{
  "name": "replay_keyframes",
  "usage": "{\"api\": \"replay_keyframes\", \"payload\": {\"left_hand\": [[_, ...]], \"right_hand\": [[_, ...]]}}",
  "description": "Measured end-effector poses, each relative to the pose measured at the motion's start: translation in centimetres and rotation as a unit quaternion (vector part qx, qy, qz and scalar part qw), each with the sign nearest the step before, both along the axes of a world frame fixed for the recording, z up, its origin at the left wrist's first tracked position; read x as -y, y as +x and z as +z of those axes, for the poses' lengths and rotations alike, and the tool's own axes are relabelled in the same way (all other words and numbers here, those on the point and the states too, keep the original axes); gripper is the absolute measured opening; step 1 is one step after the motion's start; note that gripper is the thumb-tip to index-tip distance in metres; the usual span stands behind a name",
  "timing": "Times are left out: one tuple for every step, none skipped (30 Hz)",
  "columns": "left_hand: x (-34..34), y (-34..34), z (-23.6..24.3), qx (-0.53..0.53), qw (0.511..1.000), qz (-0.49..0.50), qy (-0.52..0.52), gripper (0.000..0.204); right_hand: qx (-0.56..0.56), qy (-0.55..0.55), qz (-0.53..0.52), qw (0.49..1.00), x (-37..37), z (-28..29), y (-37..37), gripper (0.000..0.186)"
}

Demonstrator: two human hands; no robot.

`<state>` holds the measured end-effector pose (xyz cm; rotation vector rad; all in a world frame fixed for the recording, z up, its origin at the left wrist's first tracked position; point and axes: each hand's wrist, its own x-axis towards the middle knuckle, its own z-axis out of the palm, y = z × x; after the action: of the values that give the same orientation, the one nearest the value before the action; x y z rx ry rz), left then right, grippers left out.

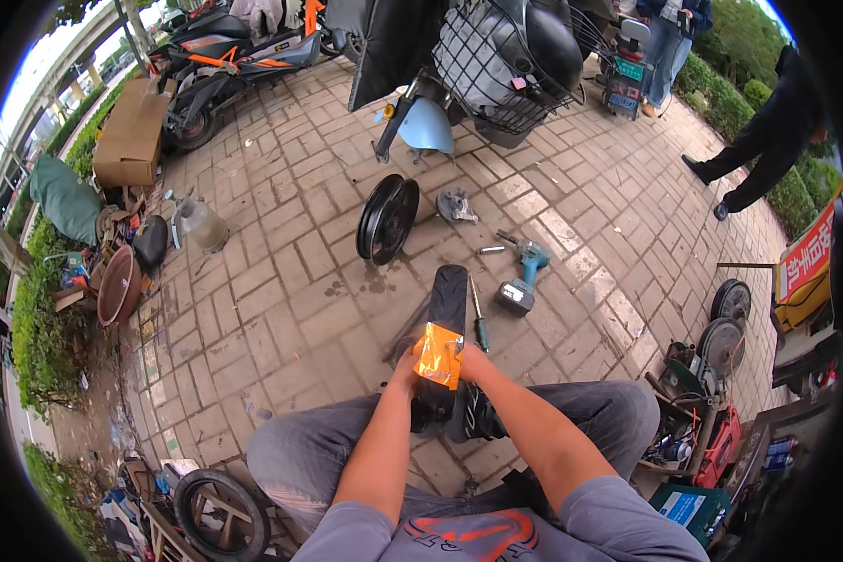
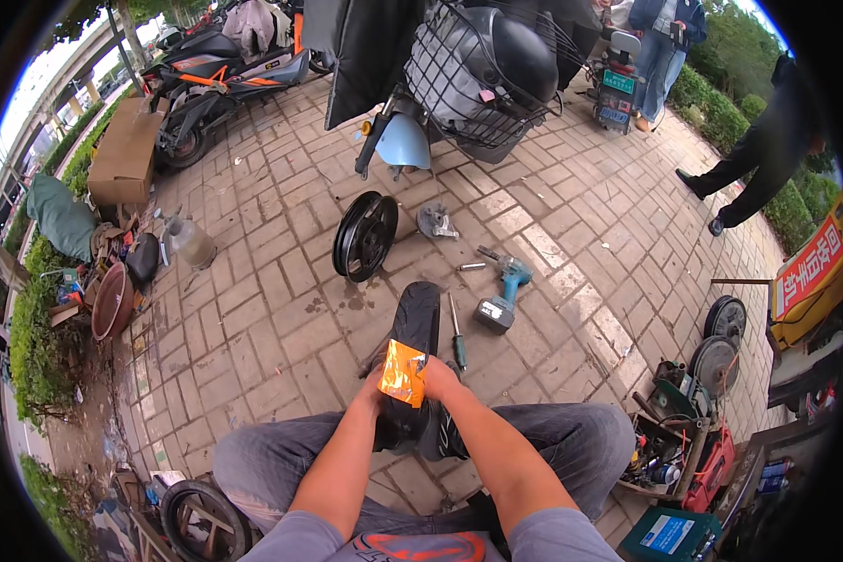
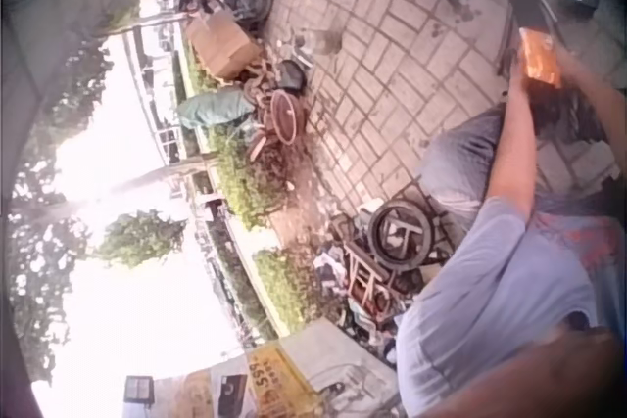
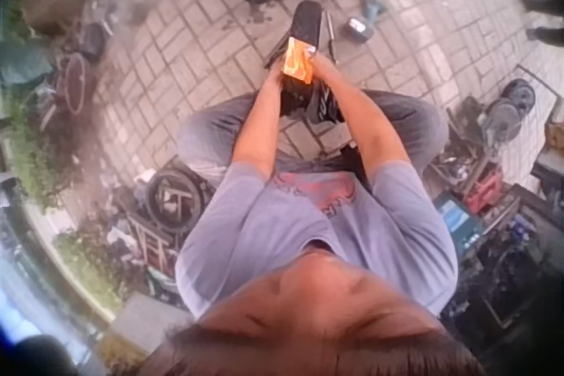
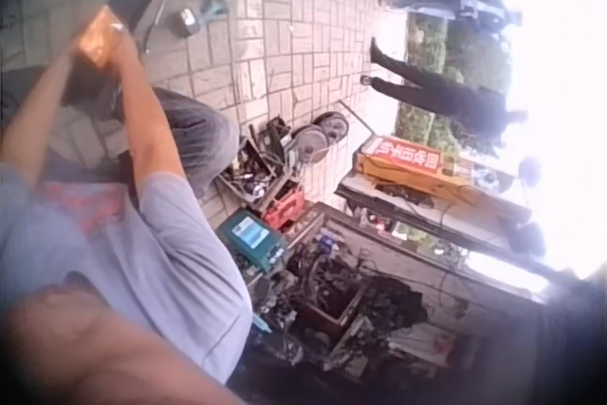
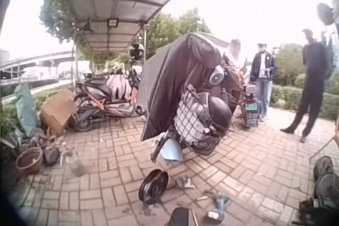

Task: The person unwraps a new inner tube from orange packaging and places it inside a tire rim. They then use a metal tire lever to pry the tire bead over the rim edge, seating the tire onto the wheel.

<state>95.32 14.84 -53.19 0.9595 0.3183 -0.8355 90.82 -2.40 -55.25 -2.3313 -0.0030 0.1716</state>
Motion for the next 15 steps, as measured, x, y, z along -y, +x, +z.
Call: {"api": "replay_keyframes", "payload": {"left_hand": [[-0.6,0.4,0.4,0.043,0.997,0.052,0.039,0.045],[-1.3,0.8,0.9,0.086,0.988,0.102,0.078,0.044],[-2.4,0.9,1.6,0.124,0.973,0.156,0.119,0.044],[-2.9,1.8,3.6,0.16,0.947,0.191,0.204,0.041],[-2.8,2.8,6.9,0.195,0.914,0.214,0.282,0.039],[-3.2,3.8,10.9,0.204,0.919,0.259,0.218,0.035],[-3.8,4.7,14.7,0.29,0.897,0.257,0.215,0.033],[-3.2,4.7,18.8,0.3,0.903,0.26,0.165,0.034],[-3.2,4.2,22.4,0.31,0.905,0.266,0.121,0.035],[-2.7,3.0,25.6,0.317,0.914,0.231,0.099,0.038],[-1.3,1.6,27.6,0.326,0.922,0.193,0.077,0.04],[0.4,0.4,27.8,0.398,0.895,0.133,0.154,0.046],[1.7,-0.7,28.3,0.376,0.912,0.12,0.116,0.049],[2.2,-1.4,28.9,0.355,0.924,0.11,0.084,0.05],[2.5,-2.0,28.8,0.36,0.926,0.084,0.077,0.05]], "right_hand": [[0.018,-0.053,0.019,0.998,-1.2,1.3,0.6,0.07],[0.001,-0.08,0.042,0.996,-1.9,2.9,0.8,0.067],[-0.018,-0.106,0.071,0.992,-3.4,6.2,0.9,0.064],[-0.04,-0.114,0.058,0.991,-3.3,9.9,0.7,0.067],[-0.064,-0.126,0.033,0.989,-2.2,12.7,-0.2,0.07],[-0.087,-0.135,0.005,0.987,-0.6,14.1,-0.7,0.073],[-0.069,-0.119,-0.018,0.99,2.1,15.1,-0.7,0.085],[-0.053,-0.1,-0.038,0.993,4.1,15.9,-0.6,0.096],[-0.04,0.063,-0.036,0.997,3.6,18.5,-0.6,0.099],[-0.025,0.223,-0.032,0.974,1.9,23.5,-1.1,0.103],[-0.007,0.378,-0.029,0.925,0.2,27.3,-2.0,0.106],[-0.002,0.465,0.031,0.885,-1.2,28.7,-2.9,0.101],[-0.01,0.497,-0.008,0.868,-1.0,29.5,-3.3,0.097],[-0.017,0.528,-0.047,0.848,-0.5,30.2,-3.8,0.094],[-0.029,0.508,-0.083,0.857,-0.1,30.9,-4.3,0.093]]}}
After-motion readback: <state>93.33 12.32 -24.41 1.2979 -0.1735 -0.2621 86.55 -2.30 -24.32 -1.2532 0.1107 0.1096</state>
